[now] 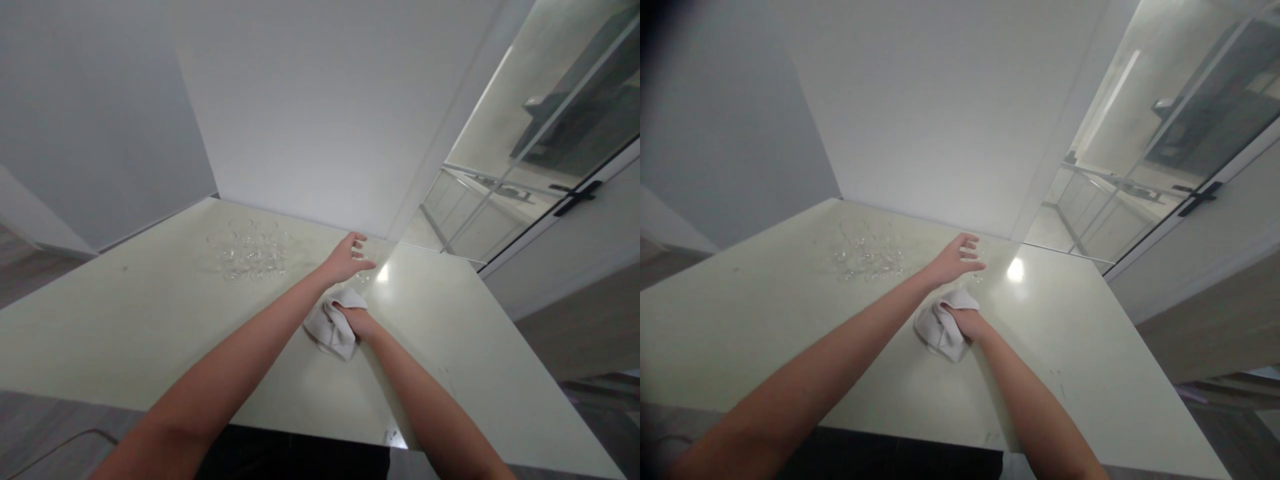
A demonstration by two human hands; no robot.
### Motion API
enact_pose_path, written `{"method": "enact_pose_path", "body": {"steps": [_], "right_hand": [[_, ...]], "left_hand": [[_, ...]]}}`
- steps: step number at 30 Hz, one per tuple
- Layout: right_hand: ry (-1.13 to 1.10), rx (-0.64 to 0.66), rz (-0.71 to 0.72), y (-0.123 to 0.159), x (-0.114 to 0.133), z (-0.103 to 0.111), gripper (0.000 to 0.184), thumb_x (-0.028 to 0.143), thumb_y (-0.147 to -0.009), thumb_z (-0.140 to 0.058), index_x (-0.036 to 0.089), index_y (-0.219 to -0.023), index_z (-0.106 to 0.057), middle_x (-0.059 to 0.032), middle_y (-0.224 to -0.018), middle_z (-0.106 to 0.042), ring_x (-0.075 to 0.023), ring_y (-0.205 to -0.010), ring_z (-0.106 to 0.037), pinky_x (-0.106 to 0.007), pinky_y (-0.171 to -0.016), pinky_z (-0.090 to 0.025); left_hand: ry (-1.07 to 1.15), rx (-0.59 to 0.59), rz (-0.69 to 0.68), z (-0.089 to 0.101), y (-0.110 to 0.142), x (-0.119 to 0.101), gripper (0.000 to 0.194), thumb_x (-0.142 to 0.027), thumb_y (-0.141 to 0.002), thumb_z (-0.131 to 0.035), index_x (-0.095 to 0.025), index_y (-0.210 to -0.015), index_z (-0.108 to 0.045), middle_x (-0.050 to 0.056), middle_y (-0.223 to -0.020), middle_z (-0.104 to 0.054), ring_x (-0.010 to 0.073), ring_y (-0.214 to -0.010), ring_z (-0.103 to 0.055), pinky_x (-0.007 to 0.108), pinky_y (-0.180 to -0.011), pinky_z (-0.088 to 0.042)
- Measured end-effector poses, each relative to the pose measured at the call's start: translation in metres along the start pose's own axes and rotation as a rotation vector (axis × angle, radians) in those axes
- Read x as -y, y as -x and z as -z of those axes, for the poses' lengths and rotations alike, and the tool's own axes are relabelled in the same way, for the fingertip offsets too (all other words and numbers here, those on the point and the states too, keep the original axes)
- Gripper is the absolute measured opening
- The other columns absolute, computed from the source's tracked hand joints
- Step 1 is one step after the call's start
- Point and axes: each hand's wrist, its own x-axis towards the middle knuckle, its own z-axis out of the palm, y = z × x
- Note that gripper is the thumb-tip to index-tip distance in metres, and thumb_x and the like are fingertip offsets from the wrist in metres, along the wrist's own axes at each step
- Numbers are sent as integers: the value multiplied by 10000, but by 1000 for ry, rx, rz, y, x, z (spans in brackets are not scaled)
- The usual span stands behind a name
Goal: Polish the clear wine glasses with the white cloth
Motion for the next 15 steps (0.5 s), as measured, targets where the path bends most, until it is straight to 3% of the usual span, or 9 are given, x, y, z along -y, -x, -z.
{"method": "enact_pose_path", "body": {"steps": [6,9,15], "right_hand": [[43,69,79,7,22,-4,295,478,-798,-636,264,-983,-717,-35,-1043,-739,-244,-1137,-619,-430,-1130,-343],[34,71,65,8,27,-4,278,446,-812,-605,267,-993,-716,-22,-1030,-743,-229,-1146,-615,-398,-1104,-380],[25,24,48,6,22,-3,253,375,-782,-633,275,-1000,-714,-20,-1029,-742,-230,-1154,-604,-401,-1122,-347]], "left_hand": [[-237,114,75,-40,-38,14,673,-264,-609,-832,-184,-1175,-476,96,-1107,-592,190,-934,-608,357,-843,-498],[-312,128,80,-48,-45,21,686,-249,-604,-833,-185,-1184,-472,96,-1117,-597,185,-928,-610,355,-867,-486],[-370,145,88,-57,-46,30,759,-260,-606,-831,-152,-1254,-451,147,-1169,-590,231,-1001,-618,382,-909,-473]]}}
